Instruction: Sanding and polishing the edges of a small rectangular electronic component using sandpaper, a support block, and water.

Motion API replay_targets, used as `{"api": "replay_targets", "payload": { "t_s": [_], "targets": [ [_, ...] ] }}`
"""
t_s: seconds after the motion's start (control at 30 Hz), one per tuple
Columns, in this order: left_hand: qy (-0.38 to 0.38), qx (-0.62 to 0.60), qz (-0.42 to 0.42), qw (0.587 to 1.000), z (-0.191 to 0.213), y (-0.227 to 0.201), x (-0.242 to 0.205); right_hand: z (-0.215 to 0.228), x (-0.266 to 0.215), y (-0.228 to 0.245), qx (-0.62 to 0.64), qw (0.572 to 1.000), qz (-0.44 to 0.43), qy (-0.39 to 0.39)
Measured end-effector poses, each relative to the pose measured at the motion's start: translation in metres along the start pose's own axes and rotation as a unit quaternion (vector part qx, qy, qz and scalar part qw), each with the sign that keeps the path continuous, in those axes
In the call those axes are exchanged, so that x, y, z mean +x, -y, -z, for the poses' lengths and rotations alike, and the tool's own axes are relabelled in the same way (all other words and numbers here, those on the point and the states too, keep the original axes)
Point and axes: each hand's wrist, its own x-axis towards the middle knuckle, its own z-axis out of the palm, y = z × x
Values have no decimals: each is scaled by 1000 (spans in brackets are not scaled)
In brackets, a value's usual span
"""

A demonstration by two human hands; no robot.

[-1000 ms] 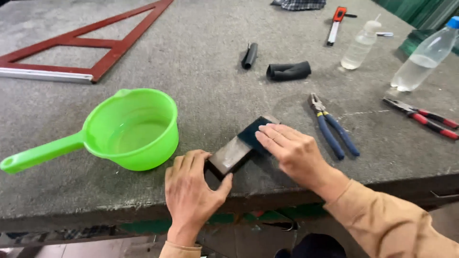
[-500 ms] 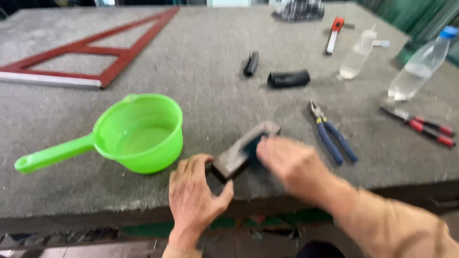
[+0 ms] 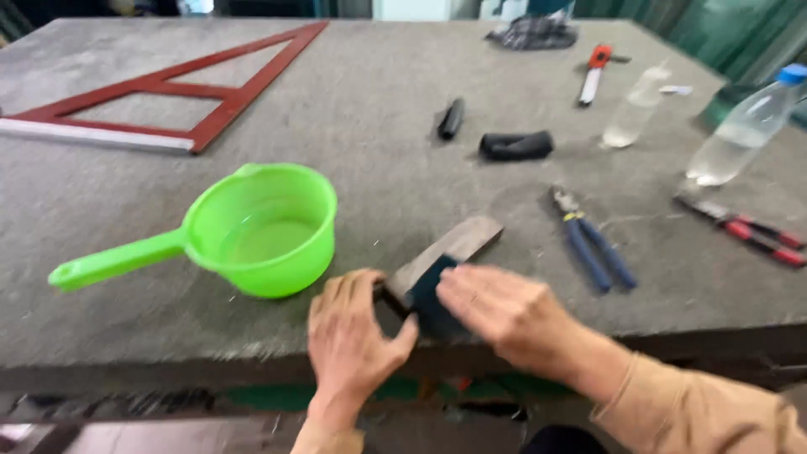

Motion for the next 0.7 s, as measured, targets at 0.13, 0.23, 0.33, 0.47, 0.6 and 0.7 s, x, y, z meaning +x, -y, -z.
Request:
{"api": "replay_targets", "payload": {
  "t_s": [0.13, 0.23, 0.33, 0.47, 0.6, 0.7],
  "targets": [
    [8, 3, -7, 1000, 0, -1, -1, -24, -23, -33, -161, 981, -101, 25],
    [13, -3, 6, 1000, 6, 4, -1, -10, -3, -11, -45, 999, -19, 20],
    [6, 9, -15, 1000, 2, -4, -3, -9, -17, -27, -119, 989, -83, 6],
    [4, 20, -6, 1000, 4, 6, 4, -9, -2, -29, -45, 999, -16, -3],
    [9, -5, -8, 1000, 6, -2, -1, -3, -16, -25, -107, 993, -32, 29],
    [-7, 0, -19, 1000, -1, -2, 1, -1, -16, -23, -83, 996, -20, 9]
  ]
}}
